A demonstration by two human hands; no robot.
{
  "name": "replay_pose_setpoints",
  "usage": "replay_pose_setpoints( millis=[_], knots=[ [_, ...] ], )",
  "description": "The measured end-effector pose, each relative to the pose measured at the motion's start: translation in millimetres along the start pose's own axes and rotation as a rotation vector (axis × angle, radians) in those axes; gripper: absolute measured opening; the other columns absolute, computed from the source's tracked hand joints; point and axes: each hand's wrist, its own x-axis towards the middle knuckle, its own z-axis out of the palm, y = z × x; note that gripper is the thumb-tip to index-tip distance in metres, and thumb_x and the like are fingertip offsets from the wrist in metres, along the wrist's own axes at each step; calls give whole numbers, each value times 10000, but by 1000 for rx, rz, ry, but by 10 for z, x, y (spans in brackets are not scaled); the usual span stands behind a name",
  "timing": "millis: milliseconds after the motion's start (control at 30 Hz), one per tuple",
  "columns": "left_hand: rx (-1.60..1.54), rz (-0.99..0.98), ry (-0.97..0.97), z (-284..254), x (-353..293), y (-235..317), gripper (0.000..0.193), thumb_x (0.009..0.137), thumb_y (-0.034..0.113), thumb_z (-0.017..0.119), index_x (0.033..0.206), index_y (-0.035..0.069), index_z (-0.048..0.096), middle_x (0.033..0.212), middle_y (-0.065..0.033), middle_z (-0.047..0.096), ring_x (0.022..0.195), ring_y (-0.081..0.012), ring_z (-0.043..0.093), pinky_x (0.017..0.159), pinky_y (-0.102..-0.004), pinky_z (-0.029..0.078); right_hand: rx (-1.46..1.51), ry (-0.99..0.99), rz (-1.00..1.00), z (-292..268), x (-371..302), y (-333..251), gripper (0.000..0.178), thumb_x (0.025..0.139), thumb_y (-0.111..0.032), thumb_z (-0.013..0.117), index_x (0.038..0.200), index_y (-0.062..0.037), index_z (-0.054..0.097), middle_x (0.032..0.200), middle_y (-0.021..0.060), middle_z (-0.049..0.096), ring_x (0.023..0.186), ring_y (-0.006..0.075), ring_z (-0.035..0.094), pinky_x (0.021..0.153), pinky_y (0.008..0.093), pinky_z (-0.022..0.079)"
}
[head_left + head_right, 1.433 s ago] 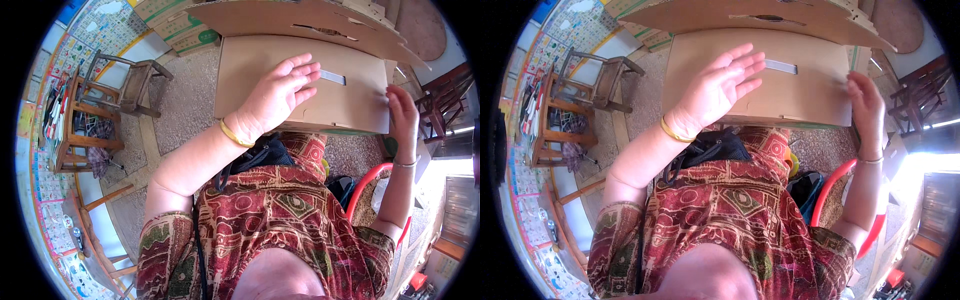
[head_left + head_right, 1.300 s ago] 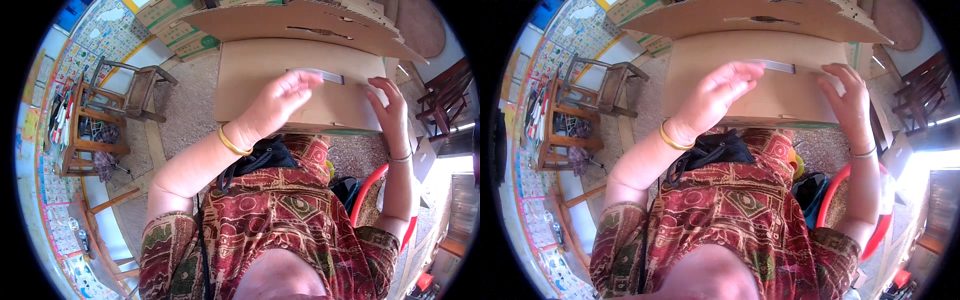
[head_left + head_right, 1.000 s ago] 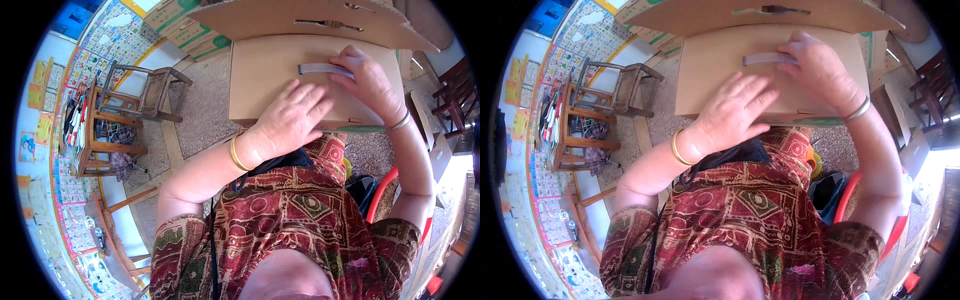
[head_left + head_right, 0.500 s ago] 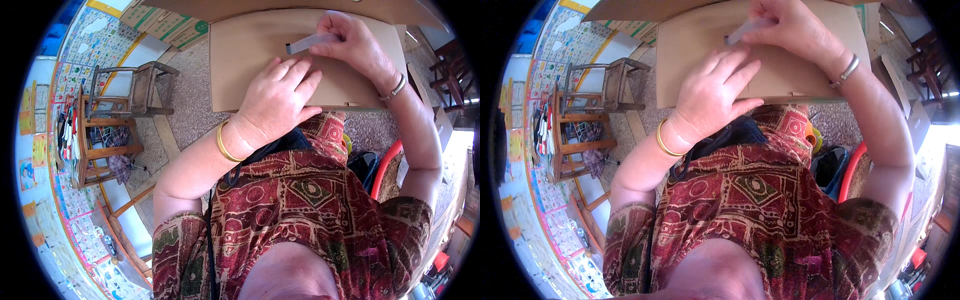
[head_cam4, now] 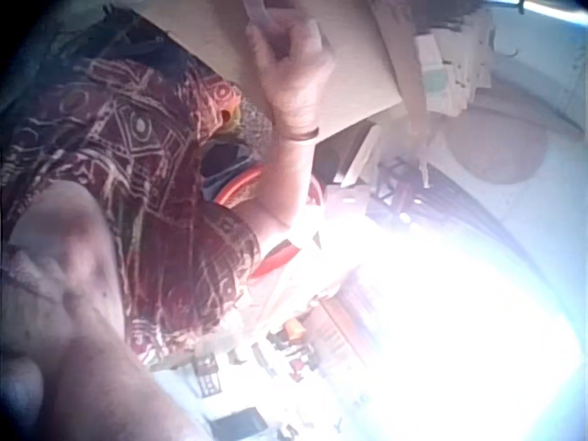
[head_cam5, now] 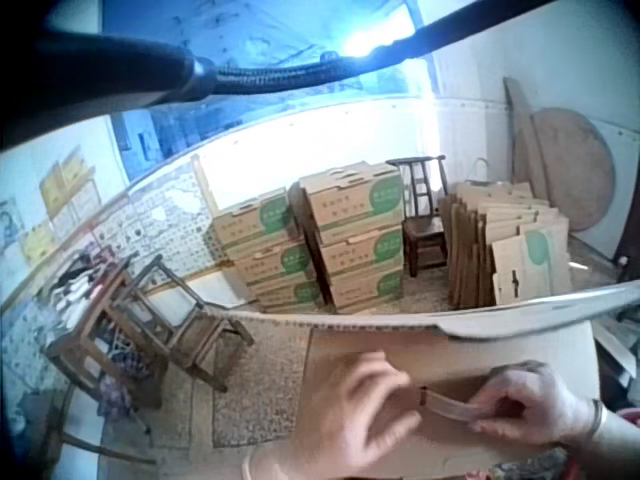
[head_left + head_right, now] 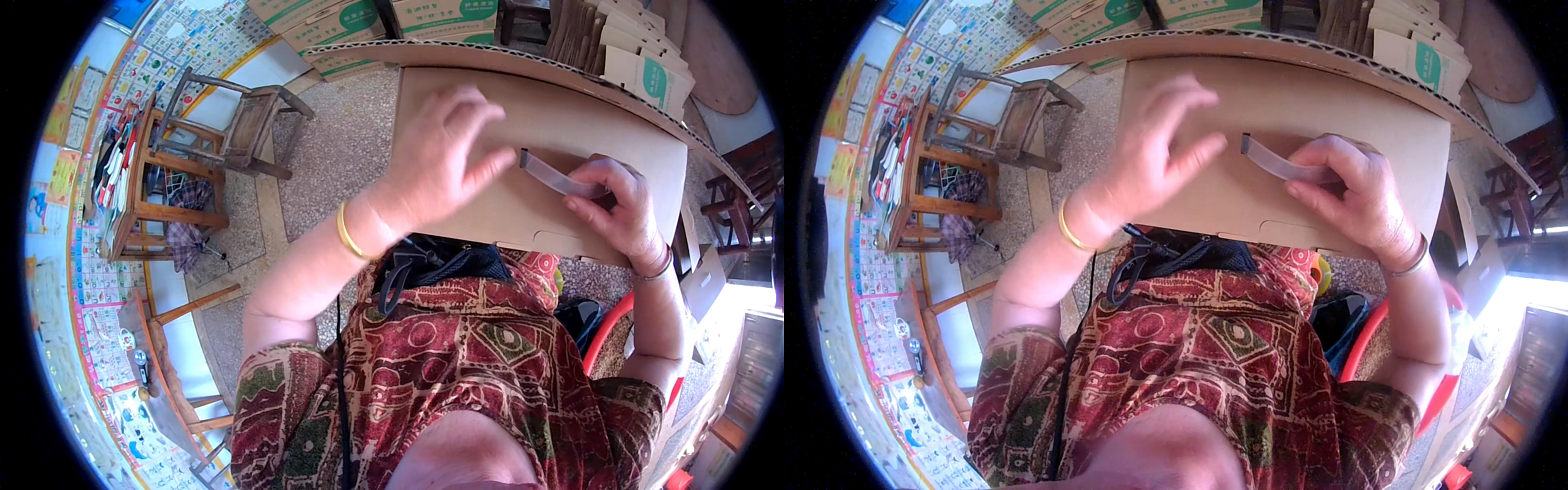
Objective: The person sits on the floor and assembles flat-packed cardboard boxes by hand. They fold the flaps, insert the handles, and secure the tabs to form the box structure. The person handles multiple boxes, stacking the completed ones nearby.
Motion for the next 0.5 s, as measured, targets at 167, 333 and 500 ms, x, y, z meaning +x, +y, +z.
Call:
replay_pose_setpoints(
  millis=[167,333,500],
  knots=[
    [234,45,-155,-7,153,-420,557,934,374,633,1362,35,527,1456,-215,459,1339,-384,435,1124,-456,353,-37,66,136,63,120,84,243,842,-100,756,1046,-37,640,847,65,687,746,169,687,714,301,553],
    [268,81,-237,2,75,-425,689,919,484,617,1429,44,474,1512,-222,397,1403,-389,362,1164,-481,292,34,27,217,-40,237,372,300,876,-148,740,1147,-56,649,890,28,697,833,100,657,770,276,533],
    [389,68,-272,20,-10,-217,935,846,710,558,1442,0,434,1525,-263,351,1437,-397,304,1164,-582,220,180,-37,210,-35,449,373,293,870,-129,732,1143,-55,655,944,34,676,874,105,631,778,271,506]
  ],
)
